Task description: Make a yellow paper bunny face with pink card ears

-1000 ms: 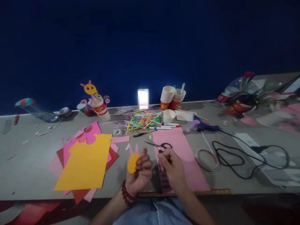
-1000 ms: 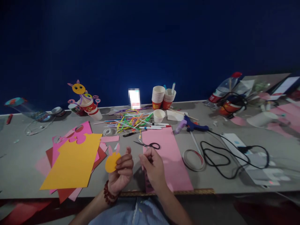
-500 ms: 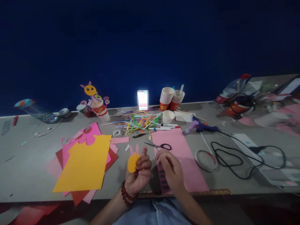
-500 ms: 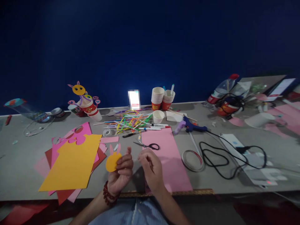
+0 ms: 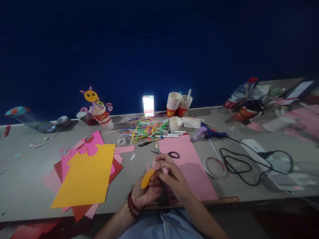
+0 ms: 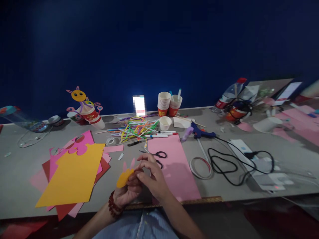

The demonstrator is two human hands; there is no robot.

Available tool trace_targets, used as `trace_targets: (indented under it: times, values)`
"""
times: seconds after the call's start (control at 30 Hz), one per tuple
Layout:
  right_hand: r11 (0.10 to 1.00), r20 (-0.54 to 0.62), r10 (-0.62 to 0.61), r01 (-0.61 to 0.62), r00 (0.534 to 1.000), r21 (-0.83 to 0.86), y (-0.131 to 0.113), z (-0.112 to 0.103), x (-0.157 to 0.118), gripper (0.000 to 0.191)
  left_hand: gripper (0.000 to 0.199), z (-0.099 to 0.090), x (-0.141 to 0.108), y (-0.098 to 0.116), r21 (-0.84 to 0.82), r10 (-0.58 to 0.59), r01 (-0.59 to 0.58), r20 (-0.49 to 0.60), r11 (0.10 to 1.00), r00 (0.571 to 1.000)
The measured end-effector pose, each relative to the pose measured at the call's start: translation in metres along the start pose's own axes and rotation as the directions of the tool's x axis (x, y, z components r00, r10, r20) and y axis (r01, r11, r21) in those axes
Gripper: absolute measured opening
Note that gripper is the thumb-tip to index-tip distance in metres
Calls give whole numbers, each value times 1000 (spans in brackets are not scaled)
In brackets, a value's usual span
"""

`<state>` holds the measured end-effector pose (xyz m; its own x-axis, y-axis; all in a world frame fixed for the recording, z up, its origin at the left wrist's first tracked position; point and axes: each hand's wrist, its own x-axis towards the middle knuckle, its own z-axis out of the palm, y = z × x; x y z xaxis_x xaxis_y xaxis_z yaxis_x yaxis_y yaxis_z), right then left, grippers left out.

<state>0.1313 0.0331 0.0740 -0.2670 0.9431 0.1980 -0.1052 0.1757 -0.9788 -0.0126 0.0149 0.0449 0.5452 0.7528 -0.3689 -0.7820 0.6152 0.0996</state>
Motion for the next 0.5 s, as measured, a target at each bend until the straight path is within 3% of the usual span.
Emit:
trace_targets:
  times: [0.23,0.33,0.37,0.43,0.5]
  values:
    - [988,-30,125,-122,992,92,-2,1,3,7,13,-10,3,-1,71,-47,46,6,996,999]
    - [986,-67,131,-123,989,112,-1,2,4,13,16,-13,6,-2,184,-49,44,22,982,999]
    - [989,-81,122,-113,989,99,0,1,4,13,20,-13,7,-2,248,-20,14,20,969,1000]
    - [996,-113,79,-74,991,41,2,-3,4,12,27,-12,8,-1,416,146,-141,20,898,989]
    - [999,-143,22,-28,989,-39,5,-9,4,8,35,-13,6,3,546,358,-330,58,770,932]
